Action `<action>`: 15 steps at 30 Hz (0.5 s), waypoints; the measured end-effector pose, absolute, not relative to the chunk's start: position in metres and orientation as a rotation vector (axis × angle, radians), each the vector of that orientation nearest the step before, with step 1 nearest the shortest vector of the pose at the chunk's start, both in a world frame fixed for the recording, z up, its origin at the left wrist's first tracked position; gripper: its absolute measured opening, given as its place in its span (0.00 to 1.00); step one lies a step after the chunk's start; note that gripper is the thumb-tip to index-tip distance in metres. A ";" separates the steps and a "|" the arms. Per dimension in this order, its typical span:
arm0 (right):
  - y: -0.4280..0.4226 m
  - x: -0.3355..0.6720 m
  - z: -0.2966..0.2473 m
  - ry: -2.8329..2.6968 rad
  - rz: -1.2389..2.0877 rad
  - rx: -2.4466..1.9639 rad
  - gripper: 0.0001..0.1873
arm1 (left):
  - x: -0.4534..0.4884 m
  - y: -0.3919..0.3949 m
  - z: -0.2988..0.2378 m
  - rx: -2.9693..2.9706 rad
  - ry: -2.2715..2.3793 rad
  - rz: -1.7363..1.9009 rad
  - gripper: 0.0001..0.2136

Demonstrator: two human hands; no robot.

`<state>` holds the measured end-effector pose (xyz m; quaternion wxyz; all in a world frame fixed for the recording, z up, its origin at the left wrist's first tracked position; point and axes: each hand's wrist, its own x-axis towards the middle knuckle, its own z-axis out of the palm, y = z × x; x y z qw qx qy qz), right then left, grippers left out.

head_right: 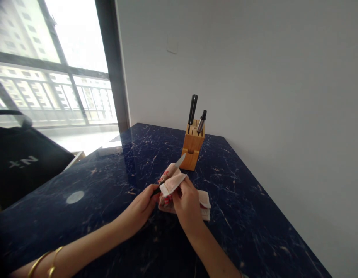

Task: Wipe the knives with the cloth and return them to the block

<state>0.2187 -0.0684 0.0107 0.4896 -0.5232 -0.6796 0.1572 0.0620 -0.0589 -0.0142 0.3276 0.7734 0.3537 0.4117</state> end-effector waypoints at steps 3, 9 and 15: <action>-0.068 0.219 0.010 -1.661 0.393 -1.268 0.10 | 0.060 -0.060 -0.009 2.038 0.930 1.031 0.11; -0.069 0.216 0.009 -1.664 0.393 -1.254 0.12 | 0.060 -0.060 -0.009 2.042 0.948 1.019 0.11; -0.071 0.214 0.011 -1.635 0.427 -1.241 0.13 | 0.059 -0.060 -0.007 2.092 0.908 0.969 0.12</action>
